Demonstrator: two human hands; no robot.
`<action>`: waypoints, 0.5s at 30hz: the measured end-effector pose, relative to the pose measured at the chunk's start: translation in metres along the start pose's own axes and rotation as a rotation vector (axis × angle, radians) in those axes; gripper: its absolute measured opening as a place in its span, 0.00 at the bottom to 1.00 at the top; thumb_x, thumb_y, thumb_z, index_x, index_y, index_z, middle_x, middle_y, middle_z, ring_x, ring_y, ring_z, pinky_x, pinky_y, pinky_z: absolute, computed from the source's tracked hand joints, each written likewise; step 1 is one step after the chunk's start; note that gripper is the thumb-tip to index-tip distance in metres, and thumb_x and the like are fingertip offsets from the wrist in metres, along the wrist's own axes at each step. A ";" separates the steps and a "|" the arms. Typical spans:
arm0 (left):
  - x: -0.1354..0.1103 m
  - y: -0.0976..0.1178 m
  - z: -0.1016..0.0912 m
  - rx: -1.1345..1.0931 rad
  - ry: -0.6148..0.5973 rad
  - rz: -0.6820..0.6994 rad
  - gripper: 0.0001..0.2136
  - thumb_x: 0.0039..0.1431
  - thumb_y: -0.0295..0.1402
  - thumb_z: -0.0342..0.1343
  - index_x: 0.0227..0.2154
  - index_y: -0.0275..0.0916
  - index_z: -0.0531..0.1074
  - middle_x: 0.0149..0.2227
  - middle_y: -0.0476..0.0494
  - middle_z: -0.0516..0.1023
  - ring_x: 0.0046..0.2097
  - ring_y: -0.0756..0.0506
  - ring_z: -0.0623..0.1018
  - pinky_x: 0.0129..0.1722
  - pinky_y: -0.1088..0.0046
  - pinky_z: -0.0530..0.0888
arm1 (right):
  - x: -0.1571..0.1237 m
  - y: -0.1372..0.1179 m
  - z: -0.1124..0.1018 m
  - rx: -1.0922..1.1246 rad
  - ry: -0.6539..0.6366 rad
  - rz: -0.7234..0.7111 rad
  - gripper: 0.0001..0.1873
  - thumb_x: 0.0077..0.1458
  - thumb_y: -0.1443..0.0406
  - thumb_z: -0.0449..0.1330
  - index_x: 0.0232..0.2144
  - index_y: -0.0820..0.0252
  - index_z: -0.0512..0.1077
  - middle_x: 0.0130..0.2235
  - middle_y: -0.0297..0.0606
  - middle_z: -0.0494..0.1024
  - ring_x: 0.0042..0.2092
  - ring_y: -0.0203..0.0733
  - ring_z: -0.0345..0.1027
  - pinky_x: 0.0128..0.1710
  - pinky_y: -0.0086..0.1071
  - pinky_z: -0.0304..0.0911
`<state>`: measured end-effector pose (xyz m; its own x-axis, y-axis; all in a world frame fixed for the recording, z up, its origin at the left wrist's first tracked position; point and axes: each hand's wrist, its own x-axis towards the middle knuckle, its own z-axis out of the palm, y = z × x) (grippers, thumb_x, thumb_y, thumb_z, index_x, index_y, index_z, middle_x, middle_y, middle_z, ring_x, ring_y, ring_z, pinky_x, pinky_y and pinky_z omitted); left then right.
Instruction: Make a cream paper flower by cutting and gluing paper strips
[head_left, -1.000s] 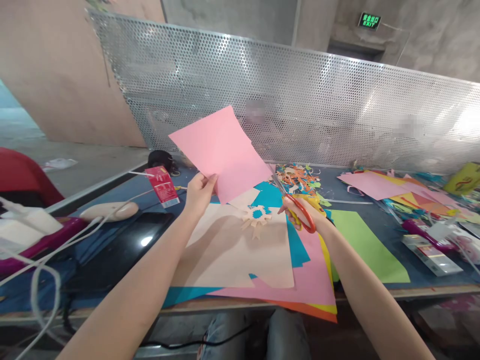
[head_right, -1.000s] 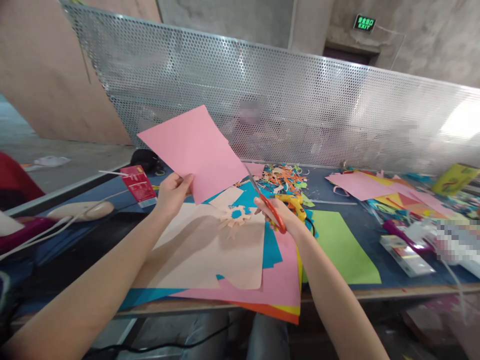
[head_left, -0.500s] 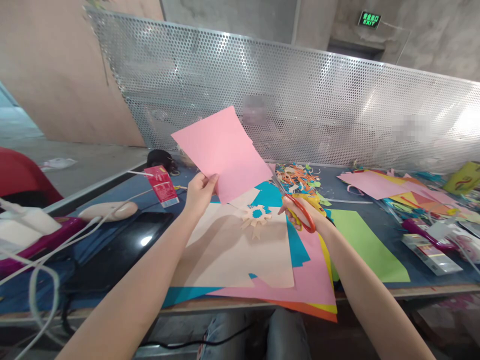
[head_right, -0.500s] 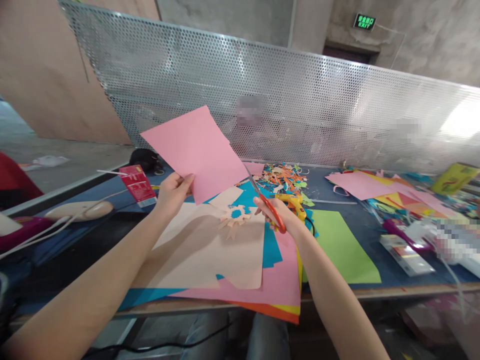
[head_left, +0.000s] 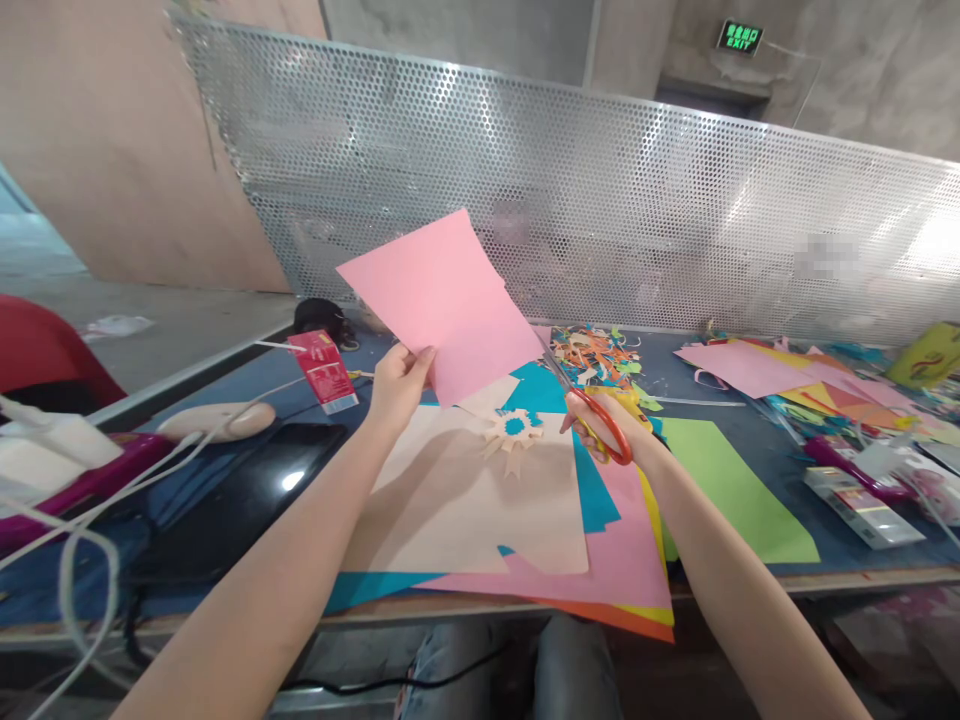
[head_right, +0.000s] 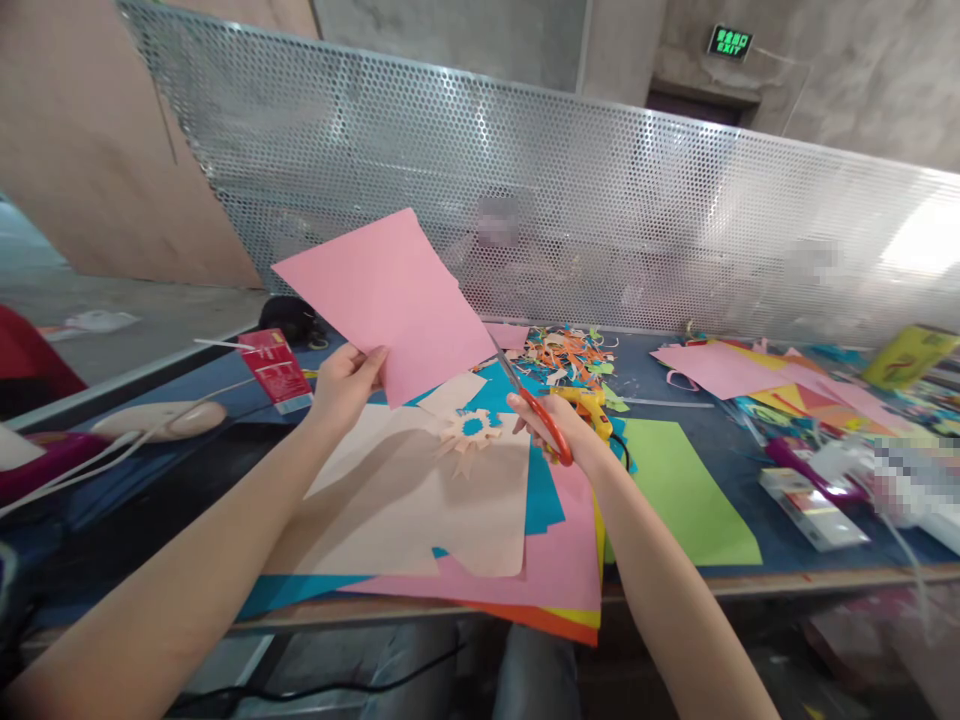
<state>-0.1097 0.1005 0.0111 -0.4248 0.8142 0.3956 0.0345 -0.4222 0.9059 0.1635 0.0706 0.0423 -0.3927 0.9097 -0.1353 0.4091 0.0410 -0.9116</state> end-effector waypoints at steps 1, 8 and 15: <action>0.000 0.000 0.000 0.001 0.003 0.001 0.12 0.43 0.40 0.58 0.27 0.38 0.67 0.22 0.52 0.70 0.23 0.51 0.69 0.22 0.74 0.71 | 0.000 0.001 0.000 -0.003 0.002 0.003 0.27 0.48 0.44 0.52 0.23 0.65 0.67 0.17 0.26 0.55 0.13 0.27 0.49 0.07 0.24 0.49; 0.000 0.002 0.001 -0.022 0.008 -0.020 0.08 0.44 0.37 0.57 0.26 0.39 0.67 0.20 0.53 0.67 0.22 0.51 0.69 0.23 0.74 0.71 | -0.001 0.000 0.000 0.020 0.021 0.015 0.26 0.47 0.45 0.54 0.21 0.64 0.66 0.17 0.26 0.55 0.12 0.26 0.48 0.06 0.23 0.47; -0.002 0.004 0.002 -0.017 0.004 -0.060 0.09 0.43 0.37 0.58 0.26 0.39 0.67 0.19 0.53 0.67 0.21 0.51 0.68 0.22 0.75 0.71 | 0.004 0.006 -0.001 0.033 0.015 0.040 0.26 0.46 0.45 0.55 0.23 0.64 0.67 0.16 0.27 0.55 0.13 0.28 0.50 0.07 0.23 0.48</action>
<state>-0.1068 0.0984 0.0146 -0.4290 0.8369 0.3400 -0.0065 -0.3792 0.9253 0.1654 0.0749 0.0372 -0.3635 0.9166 -0.1665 0.3971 -0.0092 -0.9177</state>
